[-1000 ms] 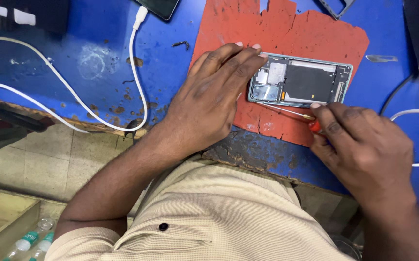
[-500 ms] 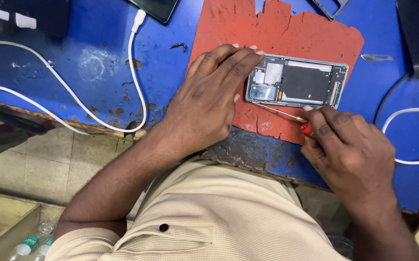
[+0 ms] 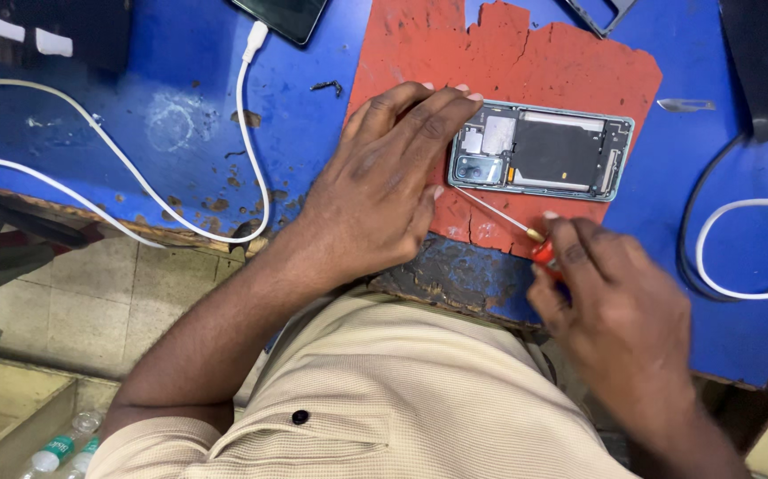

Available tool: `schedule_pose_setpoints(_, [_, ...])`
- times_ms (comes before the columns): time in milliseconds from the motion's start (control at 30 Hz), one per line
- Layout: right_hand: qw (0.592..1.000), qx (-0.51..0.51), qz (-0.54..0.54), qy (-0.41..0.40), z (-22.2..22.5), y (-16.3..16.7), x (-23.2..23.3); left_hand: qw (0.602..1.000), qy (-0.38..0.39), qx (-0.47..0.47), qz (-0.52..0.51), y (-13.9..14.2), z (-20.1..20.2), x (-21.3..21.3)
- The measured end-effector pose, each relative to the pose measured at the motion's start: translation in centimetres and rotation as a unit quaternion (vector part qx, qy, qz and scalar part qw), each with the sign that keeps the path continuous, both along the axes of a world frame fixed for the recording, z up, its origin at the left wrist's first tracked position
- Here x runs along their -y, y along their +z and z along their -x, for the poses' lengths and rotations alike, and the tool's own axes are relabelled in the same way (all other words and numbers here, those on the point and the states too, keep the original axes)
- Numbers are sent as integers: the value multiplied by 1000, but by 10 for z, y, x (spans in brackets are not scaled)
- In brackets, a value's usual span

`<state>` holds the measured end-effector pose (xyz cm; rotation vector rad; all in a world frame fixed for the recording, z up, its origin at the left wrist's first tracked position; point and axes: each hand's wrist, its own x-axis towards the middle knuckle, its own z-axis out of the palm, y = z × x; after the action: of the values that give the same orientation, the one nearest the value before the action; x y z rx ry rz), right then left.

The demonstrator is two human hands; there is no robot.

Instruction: The person disassembles a smartphone by removing screws and detaching internal components. They use a screwdriver to loosen screws and a small tool to pry open parts, then remove the camera module and other internal pieces.

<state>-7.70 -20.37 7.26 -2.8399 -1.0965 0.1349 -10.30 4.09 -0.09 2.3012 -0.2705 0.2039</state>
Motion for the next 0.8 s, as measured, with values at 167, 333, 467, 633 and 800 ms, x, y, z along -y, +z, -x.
schedule_pose_setpoints(167, [990, -111, 15, -82, 26, 4, -5, 1000, -13, -22, 14, 5, 0, 0])
schedule_pose_setpoints(333, [982, -151, -2, -117, 35, 3, -8, 999, -18, -30, 16, 8, 0, 1])
schedule_pose_setpoints(467, [976, -172, -10, -129, 40, 2, -9, 999, -27, -29, 15, 8, -1, 2])
schedule_pose_setpoints(633, [970, -195, -15, -142, 47, 2, -13, 999, -29, -16, 15, 10, -1, 1])
schedule_pose_setpoints(800, [966, -209, -27, -153, 51, 4, -15, 999, -22, -4, 35, 10, 1, 0])
